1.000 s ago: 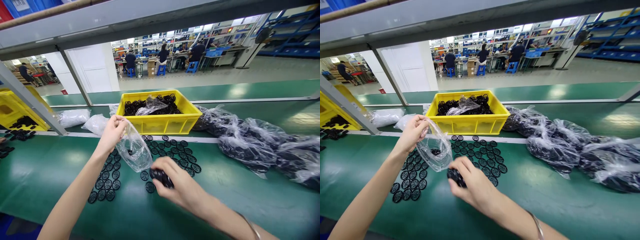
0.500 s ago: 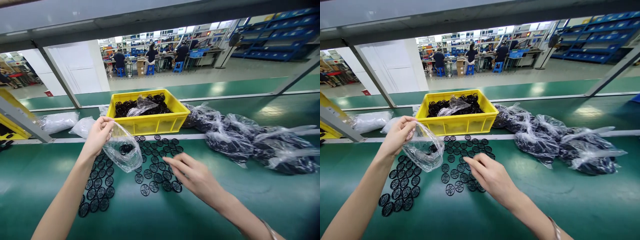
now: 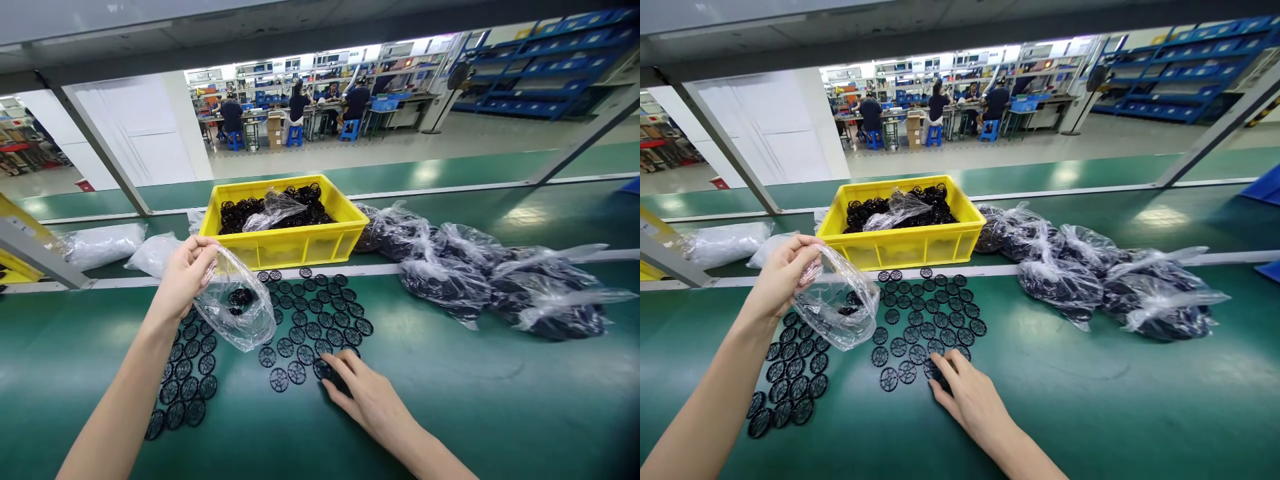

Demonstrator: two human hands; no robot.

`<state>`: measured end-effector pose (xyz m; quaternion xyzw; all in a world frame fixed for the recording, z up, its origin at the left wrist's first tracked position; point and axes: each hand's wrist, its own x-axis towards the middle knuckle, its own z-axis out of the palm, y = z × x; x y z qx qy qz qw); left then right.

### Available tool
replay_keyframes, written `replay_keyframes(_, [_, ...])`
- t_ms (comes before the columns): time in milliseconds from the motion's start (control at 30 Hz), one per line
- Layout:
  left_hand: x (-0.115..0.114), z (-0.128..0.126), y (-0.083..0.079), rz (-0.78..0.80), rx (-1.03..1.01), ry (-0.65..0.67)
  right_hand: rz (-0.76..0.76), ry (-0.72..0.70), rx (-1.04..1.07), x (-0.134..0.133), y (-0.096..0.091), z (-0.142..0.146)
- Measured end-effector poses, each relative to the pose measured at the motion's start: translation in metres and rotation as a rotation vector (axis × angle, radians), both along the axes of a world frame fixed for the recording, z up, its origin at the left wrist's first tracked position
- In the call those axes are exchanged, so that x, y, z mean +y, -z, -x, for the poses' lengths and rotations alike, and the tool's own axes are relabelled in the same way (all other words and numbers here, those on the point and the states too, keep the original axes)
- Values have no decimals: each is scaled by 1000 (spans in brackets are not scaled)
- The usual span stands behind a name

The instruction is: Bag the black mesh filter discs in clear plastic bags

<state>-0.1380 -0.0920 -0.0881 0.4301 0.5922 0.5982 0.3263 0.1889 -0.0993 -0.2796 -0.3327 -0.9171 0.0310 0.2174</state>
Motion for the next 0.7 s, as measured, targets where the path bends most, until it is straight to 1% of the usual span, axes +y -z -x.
replay_keyframes(67, [-3,1,1,6,6,1,-56,-10,-20,-1,4,6])
replay_keyframes(133, [-4,4,2,11,7,-9,-50,-23,-25,-4,5,3])
replay_keyframes(233, [-4,7,6,8,2,-22,21,3,9,-1,-1,-13])
replay_keyframes(333, [-2,7,10,1,-4,-11,-5,111,15,13,-6,-30])
replay_keyframes(400, [-1,7,12,-3,-3,2,-43,140,-14,21,-3,-38])
replay_keyframes(467, [0,6,13,4,6,15,-42,127,-37,23,3,-42])
replay_keyframes(567, [1,6,13,32,22,6,8,106,-43,18,9,-38])
replay_keyframes(700, [2,7,13,27,28,-22,61,72,-15,19,2,-16])
